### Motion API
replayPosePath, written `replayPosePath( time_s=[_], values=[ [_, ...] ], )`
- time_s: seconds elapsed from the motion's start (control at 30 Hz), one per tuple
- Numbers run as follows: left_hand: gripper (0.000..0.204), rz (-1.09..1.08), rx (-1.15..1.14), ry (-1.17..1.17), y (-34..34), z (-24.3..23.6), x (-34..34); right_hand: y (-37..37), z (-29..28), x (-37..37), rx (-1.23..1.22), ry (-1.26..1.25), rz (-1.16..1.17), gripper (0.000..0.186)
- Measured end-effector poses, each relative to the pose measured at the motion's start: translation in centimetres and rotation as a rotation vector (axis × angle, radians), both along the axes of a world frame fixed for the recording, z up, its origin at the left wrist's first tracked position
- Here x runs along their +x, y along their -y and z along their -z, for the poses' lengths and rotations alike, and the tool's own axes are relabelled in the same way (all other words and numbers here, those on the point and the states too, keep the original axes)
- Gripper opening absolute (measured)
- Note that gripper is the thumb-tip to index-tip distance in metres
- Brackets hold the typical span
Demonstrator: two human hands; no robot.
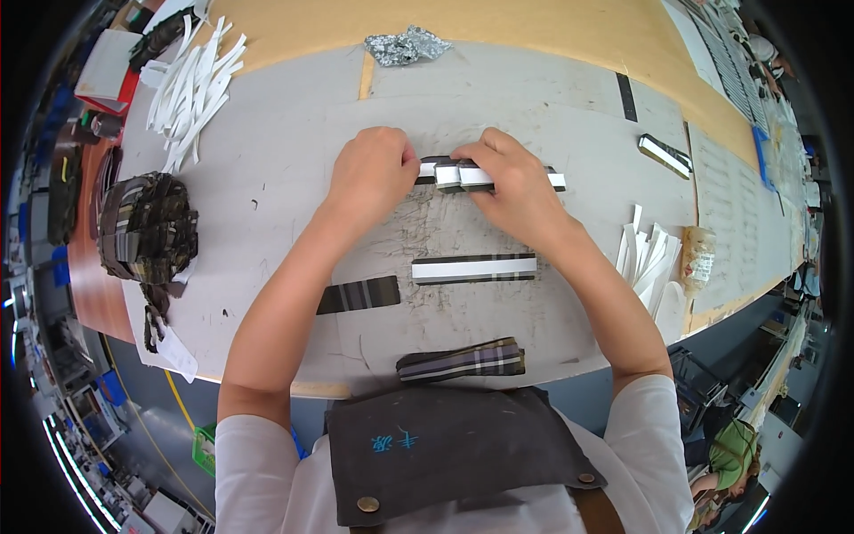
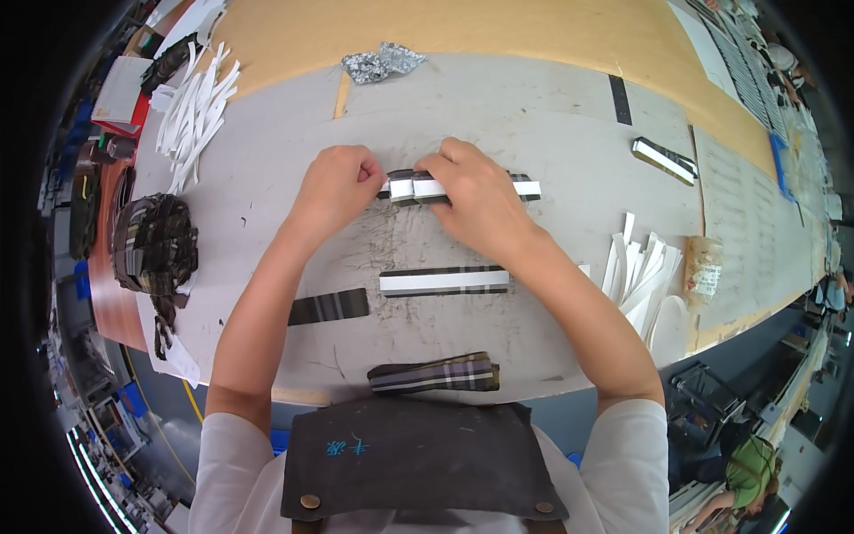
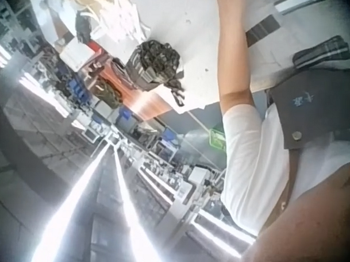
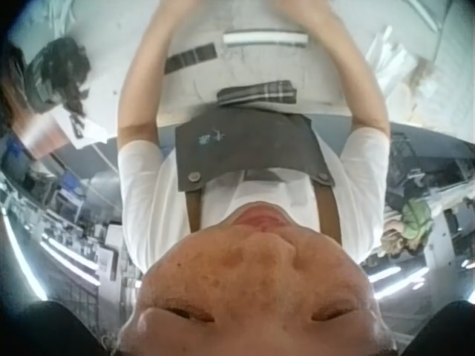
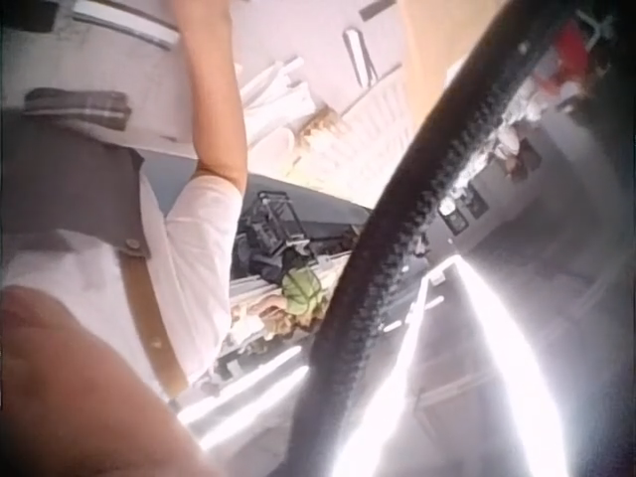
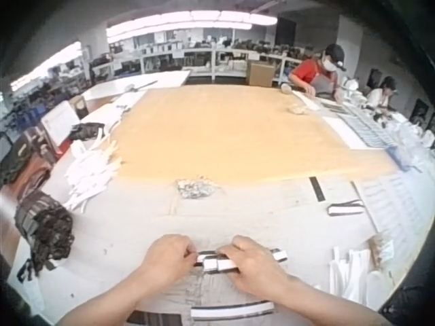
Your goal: Aligning patterned fabric strips, applying liquid adhesive from a bottle, and pressing them down into stacks.
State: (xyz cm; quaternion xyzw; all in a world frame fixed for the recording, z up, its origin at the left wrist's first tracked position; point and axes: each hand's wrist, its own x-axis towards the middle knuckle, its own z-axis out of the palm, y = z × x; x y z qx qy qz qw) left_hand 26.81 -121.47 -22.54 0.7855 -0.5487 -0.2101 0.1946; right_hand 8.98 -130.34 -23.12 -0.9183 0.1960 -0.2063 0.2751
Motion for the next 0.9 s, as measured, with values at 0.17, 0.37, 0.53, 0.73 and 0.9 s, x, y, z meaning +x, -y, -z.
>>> replayPosePath(
  time_s=[0.17,0.37,0.53,0.73,0.9],
  values=[
    [0.012,-0.092,0.148,-0.622,0.6,-1.9,0.1,-0.9,-0.2,1.4,0.043,0.045,0.030,0.037],
    [0.015,-0.222,-0.005,-1.063,-1.3,-3.9,-1.7,1.8,0.0,-0.9,0.097,0.232,0.251,0.014],
    [0.013,0.080,0.061,-0.306,-7.1,-2.3,-2.5,3.3,-6.2,-6.6,0.653,0.784,0.297,0.025],
    [0.011,0.127,-0.018,-0.041,-8.1,-1.6,-4.6,-3.5,-3.5,-6.3,0.179,0.115,0.043,0.023],
    [0.008,0.134,0.012,-0.018,-8.0,-1.5,-4.5,-5.4,-2.0,-6.0,0.225,0.051,-0.027,0.030]
  ],
)
